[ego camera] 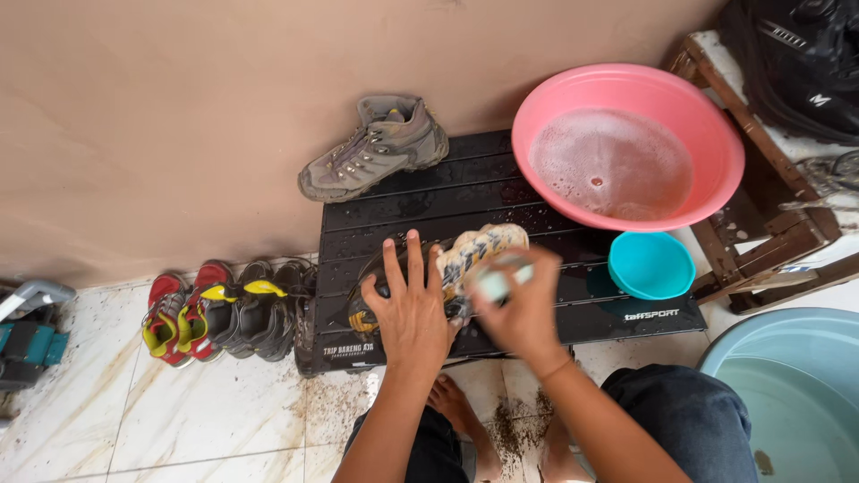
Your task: The person removes the laces from a pair of hiking boots and places them aside. They then pour soapy water from a cup onto the boots and scrub the exterior with a bar of soap, focusing on the laces and sides.
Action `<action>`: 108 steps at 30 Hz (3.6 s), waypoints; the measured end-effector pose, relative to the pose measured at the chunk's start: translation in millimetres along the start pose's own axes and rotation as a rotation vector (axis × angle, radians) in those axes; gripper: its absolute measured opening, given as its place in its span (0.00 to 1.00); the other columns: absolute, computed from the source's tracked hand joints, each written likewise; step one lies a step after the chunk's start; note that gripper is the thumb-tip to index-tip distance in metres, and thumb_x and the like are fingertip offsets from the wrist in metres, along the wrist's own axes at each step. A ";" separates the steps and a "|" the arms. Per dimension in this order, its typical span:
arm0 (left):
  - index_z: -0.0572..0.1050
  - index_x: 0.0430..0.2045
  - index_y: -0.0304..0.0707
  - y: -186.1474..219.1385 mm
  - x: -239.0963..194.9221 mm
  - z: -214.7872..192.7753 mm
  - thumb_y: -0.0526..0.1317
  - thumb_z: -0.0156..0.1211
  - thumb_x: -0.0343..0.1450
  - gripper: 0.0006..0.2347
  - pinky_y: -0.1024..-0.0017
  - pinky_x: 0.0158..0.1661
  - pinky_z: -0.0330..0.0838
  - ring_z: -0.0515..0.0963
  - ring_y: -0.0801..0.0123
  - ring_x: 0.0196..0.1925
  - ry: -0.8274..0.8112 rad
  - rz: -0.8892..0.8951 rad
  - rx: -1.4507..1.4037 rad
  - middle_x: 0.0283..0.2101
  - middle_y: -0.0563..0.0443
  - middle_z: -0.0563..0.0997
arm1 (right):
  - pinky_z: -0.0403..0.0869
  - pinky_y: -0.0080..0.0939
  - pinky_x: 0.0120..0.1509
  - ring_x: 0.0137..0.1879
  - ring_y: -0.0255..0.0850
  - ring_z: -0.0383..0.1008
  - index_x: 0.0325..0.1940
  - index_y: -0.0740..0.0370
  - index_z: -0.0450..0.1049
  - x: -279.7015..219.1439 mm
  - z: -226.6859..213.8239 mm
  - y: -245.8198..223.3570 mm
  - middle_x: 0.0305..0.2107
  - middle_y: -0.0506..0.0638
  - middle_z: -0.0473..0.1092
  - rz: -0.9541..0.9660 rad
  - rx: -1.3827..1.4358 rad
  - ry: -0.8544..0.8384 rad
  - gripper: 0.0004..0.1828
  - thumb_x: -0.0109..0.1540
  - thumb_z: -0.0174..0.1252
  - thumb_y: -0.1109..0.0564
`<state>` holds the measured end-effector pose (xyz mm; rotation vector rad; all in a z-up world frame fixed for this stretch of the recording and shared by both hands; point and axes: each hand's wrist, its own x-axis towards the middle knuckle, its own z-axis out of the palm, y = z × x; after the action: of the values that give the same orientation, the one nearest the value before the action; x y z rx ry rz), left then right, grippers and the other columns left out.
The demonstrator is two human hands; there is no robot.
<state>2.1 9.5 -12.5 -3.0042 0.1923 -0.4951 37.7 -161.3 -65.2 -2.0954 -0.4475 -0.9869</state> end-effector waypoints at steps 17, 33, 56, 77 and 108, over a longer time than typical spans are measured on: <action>0.67 0.79 0.57 -3.9 -4.2 12.2 0.62 0.84 0.58 0.50 0.23 0.63 0.47 0.49 0.33 0.87 0.083 0.012 -0.021 0.87 0.35 0.53 | 0.70 0.67 0.64 0.59 0.70 0.70 0.47 0.59 0.81 -25.8 -3.1 30.9 0.52 0.65 0.68 0.087 -0.138 0.047 0.21 0.56 0.80 0.51; 0.68 0.78 0.55 -0.6 2.5 7.6 0.64 0.83 0.58 0.49 0.23 0.64 0.50 0.51 0.35 0.87 0.121 -0.001 0.029 0.87 0.34 0.55 | 0.69 0.65 0.64 0.60 0.69 0.69 0.46 0.60 0.76 -10.4 -3.1 20.6 0.52 0.63 0.68 0.078 -0.142 0.075 0.20 0.59 0.78 0.52; 0.79 0.68 0.53 -42.9 0.1 -25.7 0.57 0.91 0.50 0.46 0.16 0.72 0.35 0.42 0.31 0.89 -0.059 0.170 -0.208 0.86 0.41 0.58 | 0.71 0.66 0.66 0.67 0.64 0.68 0.56 0.55 0.82 -9.5 -40.2 21.4 0.58 0.59 0.68 0.306 0.059 -0.070 0.20 0.63 0.77 0.51; 0.80 0.66 0.49 -42.4 -2.1 -24.9 0.52 0.92 0.50 0.44 0.13 0.74 0.29 0.44 0.32 0.89 -0.031 0.159 -0.273 0.85 0.39 0.61 | 0.71 0.63 0.68 0.62 0.65 0.69 0.50 0.56 0.82 6.8 -28.1 33.7 0.54 0.59 0.70 0.189 -0.017 -0.040 0.19 0.59 0.80 0.52; 0.82 0.64 0.48 -43.7 0.8 -26.5 0.55 0.91 0.51 0.43 0.16 0.74 0.28 0.46 0.35 0.89 -0.062 0.149 -0.214 0.85 0.41 0.63 | 0.72 0.63 0.67 0.63 0.68 0.72 0.51 0.56 0.82 -11.4 -33.6 14.8 0.52 0.62 0.69 0.208 0.094 -0.095 0.24 0.54 0.77 0.48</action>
<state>-0.9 50.7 17.6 -3.1730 0.4899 -0.3883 22.2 -196.3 -67.4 -2.0624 -0.3093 -0.7347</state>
